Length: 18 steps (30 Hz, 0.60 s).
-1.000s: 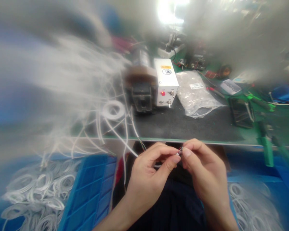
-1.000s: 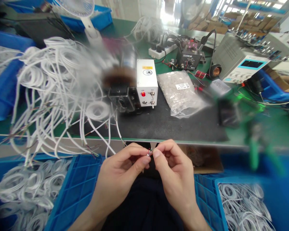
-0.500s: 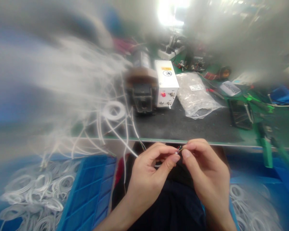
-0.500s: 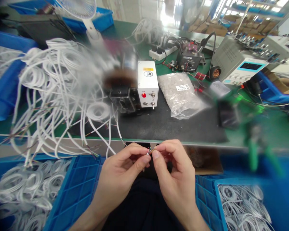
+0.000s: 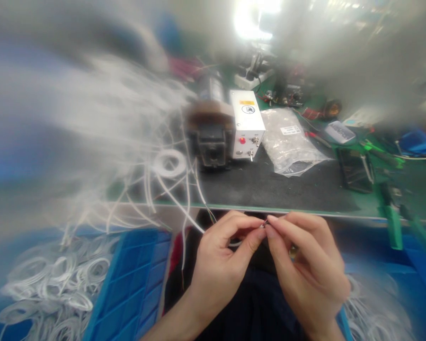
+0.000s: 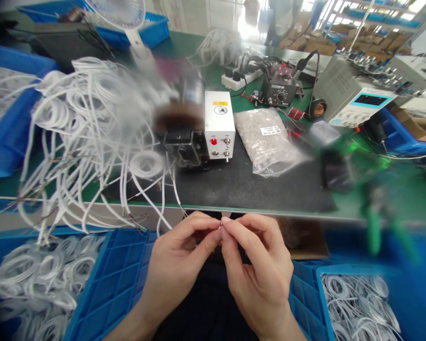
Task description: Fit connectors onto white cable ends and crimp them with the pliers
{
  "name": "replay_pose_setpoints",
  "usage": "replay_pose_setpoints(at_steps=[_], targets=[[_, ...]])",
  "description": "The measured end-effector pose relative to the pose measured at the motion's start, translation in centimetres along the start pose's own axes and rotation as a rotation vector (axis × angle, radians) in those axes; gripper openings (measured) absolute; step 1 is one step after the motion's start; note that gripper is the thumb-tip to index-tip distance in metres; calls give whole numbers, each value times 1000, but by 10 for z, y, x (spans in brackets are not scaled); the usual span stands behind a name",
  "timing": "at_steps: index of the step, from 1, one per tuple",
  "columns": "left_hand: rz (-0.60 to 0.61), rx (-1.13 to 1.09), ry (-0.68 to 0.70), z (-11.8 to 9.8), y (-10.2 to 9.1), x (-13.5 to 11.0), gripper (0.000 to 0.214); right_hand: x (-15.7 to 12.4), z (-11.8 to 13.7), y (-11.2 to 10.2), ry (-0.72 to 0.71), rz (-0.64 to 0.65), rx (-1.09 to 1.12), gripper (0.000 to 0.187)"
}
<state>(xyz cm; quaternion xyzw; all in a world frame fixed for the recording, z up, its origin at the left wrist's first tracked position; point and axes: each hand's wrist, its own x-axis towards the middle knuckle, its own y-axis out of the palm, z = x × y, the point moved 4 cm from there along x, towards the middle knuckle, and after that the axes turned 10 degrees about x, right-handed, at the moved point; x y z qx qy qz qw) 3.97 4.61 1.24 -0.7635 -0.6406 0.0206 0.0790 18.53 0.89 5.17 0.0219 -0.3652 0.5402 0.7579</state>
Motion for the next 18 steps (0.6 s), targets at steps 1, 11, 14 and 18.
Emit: replay_pose_setpoints(at_steps=[1,11,14,18], targets=[[-1,-4,2,0,0,0,9,0,0,0,5,-2,3,35],[62,7,12,3,-3,-2,13,7,-18,-1,369,162,285,16],[76,35,27,2,-3,-3,13,8,-21,-2,408,168,343,11],[48,79,46,-1,-3,-3,13,6,-22,-2,432,177,378,10]])
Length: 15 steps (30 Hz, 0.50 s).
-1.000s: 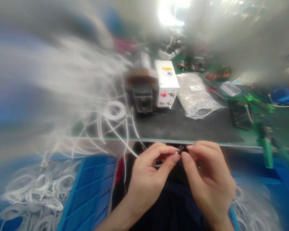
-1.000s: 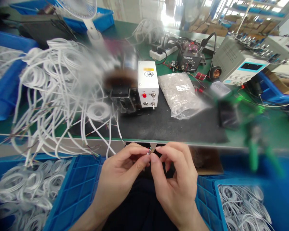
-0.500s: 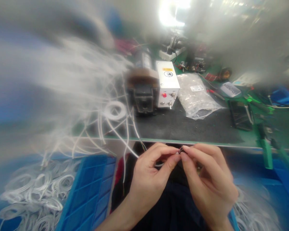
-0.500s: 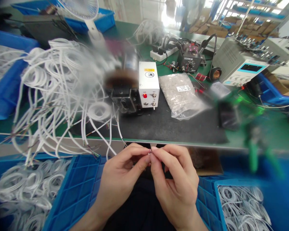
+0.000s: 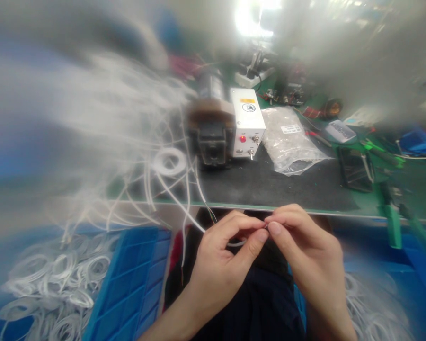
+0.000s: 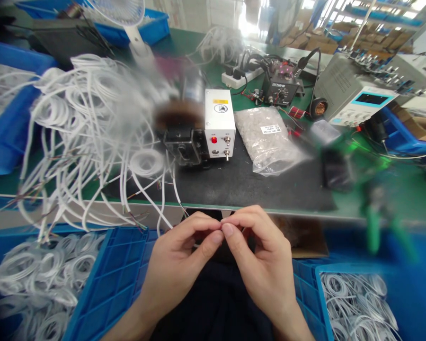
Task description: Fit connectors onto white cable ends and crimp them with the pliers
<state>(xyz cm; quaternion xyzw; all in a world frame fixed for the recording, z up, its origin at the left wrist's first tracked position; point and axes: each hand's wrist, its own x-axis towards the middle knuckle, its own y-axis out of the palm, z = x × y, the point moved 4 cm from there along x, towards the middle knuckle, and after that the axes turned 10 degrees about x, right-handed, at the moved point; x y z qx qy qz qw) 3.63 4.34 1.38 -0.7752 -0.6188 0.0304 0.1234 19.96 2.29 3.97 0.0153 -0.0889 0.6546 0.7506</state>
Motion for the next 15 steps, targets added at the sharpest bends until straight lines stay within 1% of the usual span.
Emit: replay_pose_setpoints(at_steps=[3,8,15], targets=[[-41,48,28,-3,1,0,15,-1,1,0,12,1,24,10],[-93,97,124,-11,2,-1,16,-4,4,-3,-3,-23,32,10],[-127,123,145,-16,2,-1,18,-3,5,-3,17,-28,34,10]])
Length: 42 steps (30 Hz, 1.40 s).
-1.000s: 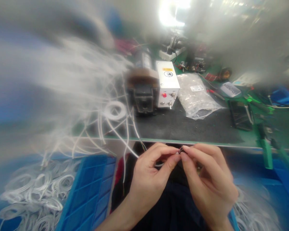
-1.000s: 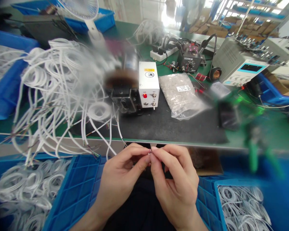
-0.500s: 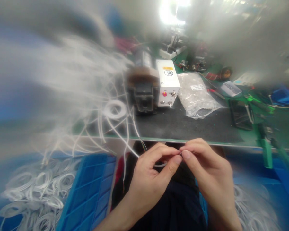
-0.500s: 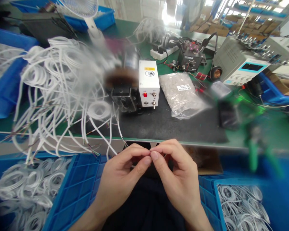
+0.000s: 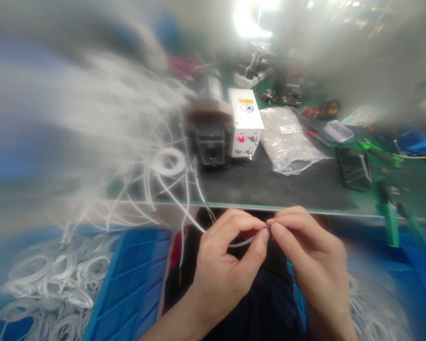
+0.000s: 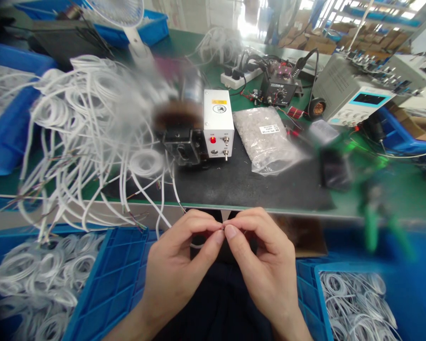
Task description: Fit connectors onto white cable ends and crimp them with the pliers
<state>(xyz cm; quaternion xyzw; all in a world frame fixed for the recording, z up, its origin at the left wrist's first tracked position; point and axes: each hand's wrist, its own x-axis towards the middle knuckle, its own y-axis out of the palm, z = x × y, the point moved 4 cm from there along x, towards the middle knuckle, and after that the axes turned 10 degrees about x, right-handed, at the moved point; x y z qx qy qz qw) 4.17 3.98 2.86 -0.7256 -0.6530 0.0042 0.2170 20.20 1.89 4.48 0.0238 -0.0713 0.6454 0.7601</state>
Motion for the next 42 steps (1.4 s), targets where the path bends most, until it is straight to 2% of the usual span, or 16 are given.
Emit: replay_pose_setpoints(at_steps=[6,16,32,34,37,42], targets=[[39,-26,-33,2,0,-2,16,-1,-2,0,40,24,32,11],[101,-68,-67,8,1,-4,15,3,0,-2,-11,62,-38,14],[-79,237,140,-13,-3,-2,18,1,0,0,73,47,19,18],[-71,231,114,-12,-3,-1,16,1,0,0,76,40,17,18],[-45,169,5,-6,-2,0,15,1,-1,2,81,44,8,19],[14,-87,-234,10,4,-4,8,0,-8,8,107,13,55,19]])
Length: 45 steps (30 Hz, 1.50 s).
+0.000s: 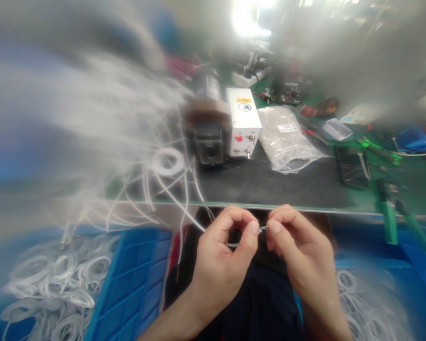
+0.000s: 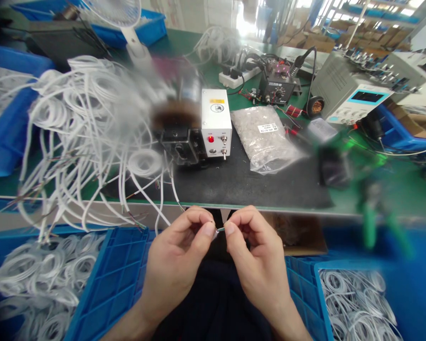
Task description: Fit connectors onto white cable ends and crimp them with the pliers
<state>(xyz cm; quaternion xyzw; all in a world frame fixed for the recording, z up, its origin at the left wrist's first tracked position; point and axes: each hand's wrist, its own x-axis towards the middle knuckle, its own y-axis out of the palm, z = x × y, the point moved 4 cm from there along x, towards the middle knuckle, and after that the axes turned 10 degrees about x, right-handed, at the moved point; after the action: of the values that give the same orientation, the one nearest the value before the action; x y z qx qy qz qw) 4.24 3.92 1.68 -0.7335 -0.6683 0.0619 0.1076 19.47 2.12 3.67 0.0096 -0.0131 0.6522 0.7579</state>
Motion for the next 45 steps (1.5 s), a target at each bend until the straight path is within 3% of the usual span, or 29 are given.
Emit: replay_pose_setpoints(at_steps=[6,14,17,23,32,45], targets=[[60,-208,-107,9,8,-8,8,-1,-5,6,18,-48,93,21],[230,14,36,7,2,-4,15,1,0,-3,-129,-66,-75,15],[204,15,25,9,1,-4,14,-3,2,-5,-190,-86,-109,14],[155,-30,-13,13,0,-5,14,-11,2,-10,-162,-172,-96,12],[132,-76,-2,8,-2,-3,12,-15,9,-2,-294,-114,-302,27],[109,-61,55,6,-3,-1,15,-18,18,3,-500,-93,-448,31]])
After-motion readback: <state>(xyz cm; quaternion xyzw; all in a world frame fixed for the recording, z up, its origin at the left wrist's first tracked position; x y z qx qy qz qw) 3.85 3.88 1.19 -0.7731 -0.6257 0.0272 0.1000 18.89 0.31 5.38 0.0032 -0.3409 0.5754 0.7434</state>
